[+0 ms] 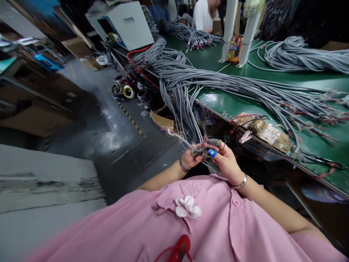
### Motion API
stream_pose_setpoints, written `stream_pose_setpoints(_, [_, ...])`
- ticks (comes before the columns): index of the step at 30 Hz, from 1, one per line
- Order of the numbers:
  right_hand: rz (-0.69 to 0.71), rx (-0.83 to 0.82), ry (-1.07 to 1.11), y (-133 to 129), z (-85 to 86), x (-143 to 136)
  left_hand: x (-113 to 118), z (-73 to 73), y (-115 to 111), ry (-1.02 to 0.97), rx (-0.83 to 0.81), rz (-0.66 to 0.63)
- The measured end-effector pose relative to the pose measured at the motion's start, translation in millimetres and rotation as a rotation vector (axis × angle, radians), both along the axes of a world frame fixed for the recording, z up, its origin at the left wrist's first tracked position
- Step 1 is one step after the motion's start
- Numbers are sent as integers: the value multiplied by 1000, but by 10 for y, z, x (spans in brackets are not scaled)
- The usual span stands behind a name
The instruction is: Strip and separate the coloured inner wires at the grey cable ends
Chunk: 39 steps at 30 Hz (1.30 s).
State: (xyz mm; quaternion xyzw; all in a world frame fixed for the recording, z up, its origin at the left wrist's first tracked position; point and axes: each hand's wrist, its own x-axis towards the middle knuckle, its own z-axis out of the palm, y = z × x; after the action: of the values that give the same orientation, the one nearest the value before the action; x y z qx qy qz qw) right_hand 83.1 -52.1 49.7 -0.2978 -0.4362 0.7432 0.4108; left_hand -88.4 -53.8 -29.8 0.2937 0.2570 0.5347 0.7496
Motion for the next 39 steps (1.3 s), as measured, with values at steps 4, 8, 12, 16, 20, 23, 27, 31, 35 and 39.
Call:
stream_pose_setpoints(4, [-20,94,-70,17,-104,27,46,-25,4,24,-35,-54])
stream_pose_setpoints(8, [57,520,-272,65,-135,172,43,-25,44,78,-39,-137])
stream_pose_setpoints(12, [54,1029,-535,130,-147,335,52,40,59,188,-26,-189])
stream_pose_setpoints(16, [40,1214,-677,153,-161,474,44,187,49,311,15,-298])
stream_pose_setpoints(20, [125,1009,-642,150,-177,599,-33,338,91,454,119,-358])
stream_pose_setpoints(23, [268,639,-457,144,-238,629,-66,446,170,580,248,-500])
stream_pose_setpoints(27, [185,237,-355,181,-388,641,17,604,277,689,407,-699])
stream_pose_setpoints(31, [-172,62,-433,252,-597,840,112,728,340,678,477,-793])
stream_pose_setpoints(35, [-388,-96,-425,222,-761,1136,141,766,416,635,442,-539])
stream_pose_setpoints(39, [-324,-102,-327,249,-685,1250,263,758,571,590,407,-294])
